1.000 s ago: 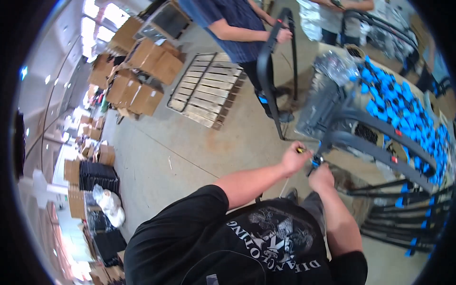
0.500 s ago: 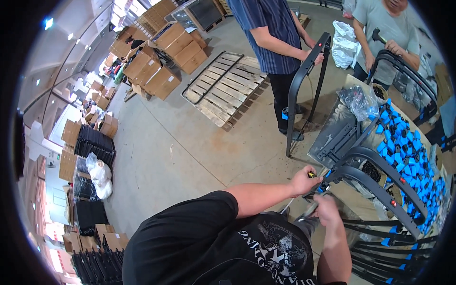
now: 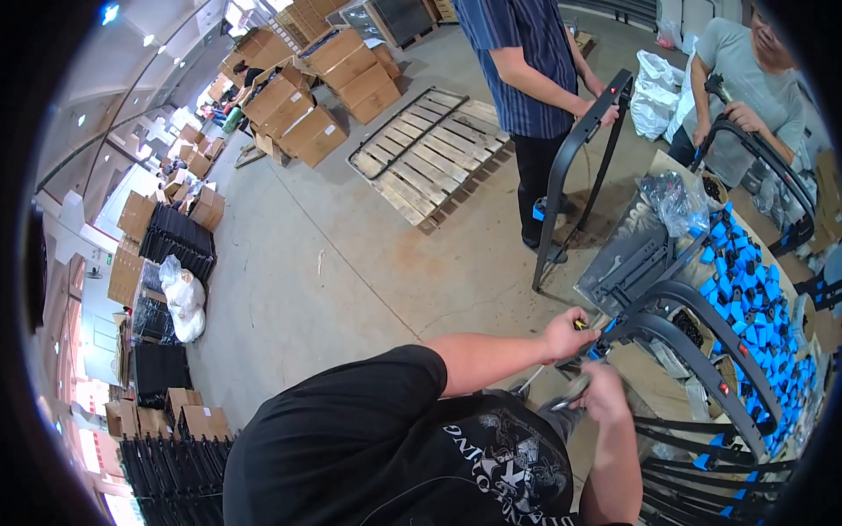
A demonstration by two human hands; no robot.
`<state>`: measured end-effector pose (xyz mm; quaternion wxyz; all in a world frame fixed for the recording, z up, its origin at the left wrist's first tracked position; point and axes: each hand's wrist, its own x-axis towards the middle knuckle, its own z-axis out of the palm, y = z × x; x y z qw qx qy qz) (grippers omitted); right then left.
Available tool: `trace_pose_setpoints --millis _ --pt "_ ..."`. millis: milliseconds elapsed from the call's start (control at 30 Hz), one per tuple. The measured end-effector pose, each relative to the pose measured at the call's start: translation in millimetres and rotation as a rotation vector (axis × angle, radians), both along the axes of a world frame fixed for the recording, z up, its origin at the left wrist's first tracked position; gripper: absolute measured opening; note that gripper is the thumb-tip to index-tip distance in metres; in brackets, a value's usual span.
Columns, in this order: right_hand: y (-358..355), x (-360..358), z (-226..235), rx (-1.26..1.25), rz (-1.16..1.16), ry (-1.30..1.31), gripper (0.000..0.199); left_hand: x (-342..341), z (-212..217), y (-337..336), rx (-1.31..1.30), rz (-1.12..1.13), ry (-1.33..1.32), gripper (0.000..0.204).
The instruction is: Assembling metal frame components by attaching plastic caps and tightening bolts using a wrench.
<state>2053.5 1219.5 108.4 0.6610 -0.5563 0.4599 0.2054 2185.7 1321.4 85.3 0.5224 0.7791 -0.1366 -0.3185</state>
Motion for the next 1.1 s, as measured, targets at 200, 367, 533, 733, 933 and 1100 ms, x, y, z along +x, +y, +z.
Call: trace_pose_setpoints --millis 200,367,533,733,933,1100 --pt "0.0 -21.7 -140.3 -1.202 0.204 -0.333 0.019 -3.3 10.1 -5.0 -0.003 0.002 0.043 0.038" --pt "-25.6 -25.9 -11.6 0.626 -0.315 -0.277 0.024 -7.3 -17.8 -6.0 -0.122 -0.005 0.103 0.041" --pt "6.5 -1.3 -31.2 -0.735 0.207 0.053 0.038 -8.2 -21.8 -14.4 -0.043 0.051 -0.038 0.041" --pt "1.9 -5.8 0.1 0.162 -0.212 -0.113 0.025 2.0 -24.7 -7.7 -0.158 0.011 0.076 0.030" --pt "6.5 1.8 -23.6 -0.706 0.300 0.027 0.032 2.4 -42.3 -8.4 -0.187 0.041 0.108 0.029" --pt "1.9 -9.4 4.4 0.002 0.003 -0.124 0.038 -3.1 -34.1 -18.0 -0.105 -0.017 -0.029 0.026"
